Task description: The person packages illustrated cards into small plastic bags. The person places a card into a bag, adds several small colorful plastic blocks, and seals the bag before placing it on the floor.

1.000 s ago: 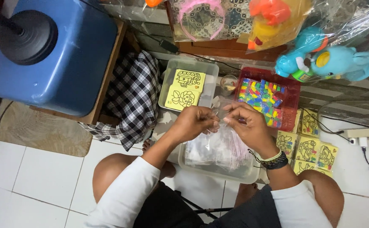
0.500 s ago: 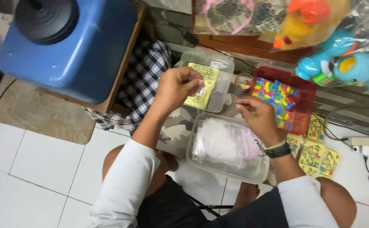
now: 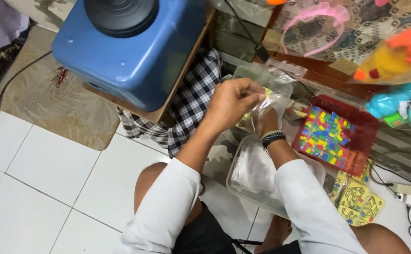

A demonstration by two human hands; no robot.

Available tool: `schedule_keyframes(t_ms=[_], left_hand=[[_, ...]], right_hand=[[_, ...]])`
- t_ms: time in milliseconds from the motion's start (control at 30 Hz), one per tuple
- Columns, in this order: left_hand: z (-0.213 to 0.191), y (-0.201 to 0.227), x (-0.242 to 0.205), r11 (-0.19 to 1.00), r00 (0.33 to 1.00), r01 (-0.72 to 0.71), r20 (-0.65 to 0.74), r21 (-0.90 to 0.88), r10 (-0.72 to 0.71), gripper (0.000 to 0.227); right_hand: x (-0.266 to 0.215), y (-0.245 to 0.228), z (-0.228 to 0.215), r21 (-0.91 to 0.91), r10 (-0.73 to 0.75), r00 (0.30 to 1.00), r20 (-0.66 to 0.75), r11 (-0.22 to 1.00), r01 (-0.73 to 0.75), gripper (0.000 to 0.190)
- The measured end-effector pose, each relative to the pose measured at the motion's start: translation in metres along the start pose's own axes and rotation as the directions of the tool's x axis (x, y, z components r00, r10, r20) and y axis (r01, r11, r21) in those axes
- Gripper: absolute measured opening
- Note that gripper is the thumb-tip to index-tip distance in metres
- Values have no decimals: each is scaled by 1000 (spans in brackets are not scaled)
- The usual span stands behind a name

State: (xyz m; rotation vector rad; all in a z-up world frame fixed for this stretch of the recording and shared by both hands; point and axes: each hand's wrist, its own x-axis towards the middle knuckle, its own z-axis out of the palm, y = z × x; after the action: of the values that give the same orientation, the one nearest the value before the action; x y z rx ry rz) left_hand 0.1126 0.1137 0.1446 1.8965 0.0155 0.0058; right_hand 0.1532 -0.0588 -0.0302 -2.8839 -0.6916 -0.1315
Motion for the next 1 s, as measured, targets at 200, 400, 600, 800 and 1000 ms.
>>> schedule_keyframes(t_ms=[200,400,600,800,1000], left_hand=[[-6,15,-5,999,999,-45,-1,-4,45,16],[-8,11,-2,995,997,-72,-18,-66,71,15],[5,-3,8,975,999,-38,14,-220,42,13],[1,27,-7,981,995,2,99,-192,18,9],[36,15,-10,973,967,106,250,-206,-52,7]], right_hand=[[11,-70,-70,116,309,949,62,942,-314,53],[-15,12,-29,403,58,978,-198,915,27,23],[-66,45,-81,626,271,961,-58,760,-177,19],[-125,62,-146,948,407,912,-48,306,-87,53],[-136,70,-196,964,472,867,-157,265,31,83]])
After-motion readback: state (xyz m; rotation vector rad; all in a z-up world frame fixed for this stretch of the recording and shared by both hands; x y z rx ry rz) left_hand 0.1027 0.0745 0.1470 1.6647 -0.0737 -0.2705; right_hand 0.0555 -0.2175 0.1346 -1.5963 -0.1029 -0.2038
